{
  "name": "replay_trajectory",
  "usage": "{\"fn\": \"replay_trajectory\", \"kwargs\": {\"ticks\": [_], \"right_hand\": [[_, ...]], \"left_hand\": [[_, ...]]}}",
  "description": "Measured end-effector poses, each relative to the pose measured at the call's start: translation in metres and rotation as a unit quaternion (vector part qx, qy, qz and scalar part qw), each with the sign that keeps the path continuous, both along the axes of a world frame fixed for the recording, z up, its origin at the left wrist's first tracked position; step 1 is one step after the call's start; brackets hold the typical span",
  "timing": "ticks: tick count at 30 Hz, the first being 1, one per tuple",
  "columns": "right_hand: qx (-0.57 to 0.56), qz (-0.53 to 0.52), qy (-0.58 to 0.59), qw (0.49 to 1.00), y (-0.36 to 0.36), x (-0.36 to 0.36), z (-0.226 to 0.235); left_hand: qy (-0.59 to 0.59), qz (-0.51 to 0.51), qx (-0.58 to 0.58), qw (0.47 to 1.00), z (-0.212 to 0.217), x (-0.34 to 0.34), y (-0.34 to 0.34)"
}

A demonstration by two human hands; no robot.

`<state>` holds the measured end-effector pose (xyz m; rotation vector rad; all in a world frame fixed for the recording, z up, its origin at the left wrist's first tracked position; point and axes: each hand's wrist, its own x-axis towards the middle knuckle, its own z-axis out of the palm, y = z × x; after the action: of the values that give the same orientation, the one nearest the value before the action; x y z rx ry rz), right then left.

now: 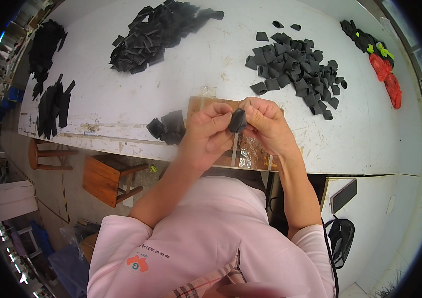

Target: The recorder is assembling small rubber or foam components, likely for sports or recreation goods, at a workbench.

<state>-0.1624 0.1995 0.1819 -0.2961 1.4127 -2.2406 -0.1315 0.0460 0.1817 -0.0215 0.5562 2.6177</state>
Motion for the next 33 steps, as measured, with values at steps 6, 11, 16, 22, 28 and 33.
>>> {"fn": "replay_trajectory", "kwargs": {"ticks": [6, 11, 16, 22, 28, 33], "right_hand": [[0.273, -0.185, 0.210, 0.920, -0.001, 0.008, 0.026], [0.295, -0.259, 0.355, 0.848, 0.005, 0.028, 0.024], [0.364, -0.274, 0.469, 0.757, -0.015, 0.030, 0.034], [0.375, -0.307, 0.522, 0.701, -0.018, 0.021, 0.036], [0.333, -0.271, 0.469, 0.772, -0.005, 0.018, 0.019], [0.307, -0.213, 0.427, 0.823, 0.000, 0.019, 0.018]], "left_hand": [[0.266, 0.274, -0.478, 0.791, 0.023, 0.001, 0.013], [0.477, 0.233, -0.529, 0.662, 0.029, -0.009, 0.007], [0.272, 0.304, -0.396, 0.823, 0.028, 0.001, 0.016], [0.175, 0.368, -0.335, 0.849, 0.026, -0.004, 0.011], [0.244, 0.313, -0.382, 0.835, 0.025, 0.004, 0.005], [0.304, 0.288, -0.399, 0.816, 0.027, 0.002, 0.002]]}}
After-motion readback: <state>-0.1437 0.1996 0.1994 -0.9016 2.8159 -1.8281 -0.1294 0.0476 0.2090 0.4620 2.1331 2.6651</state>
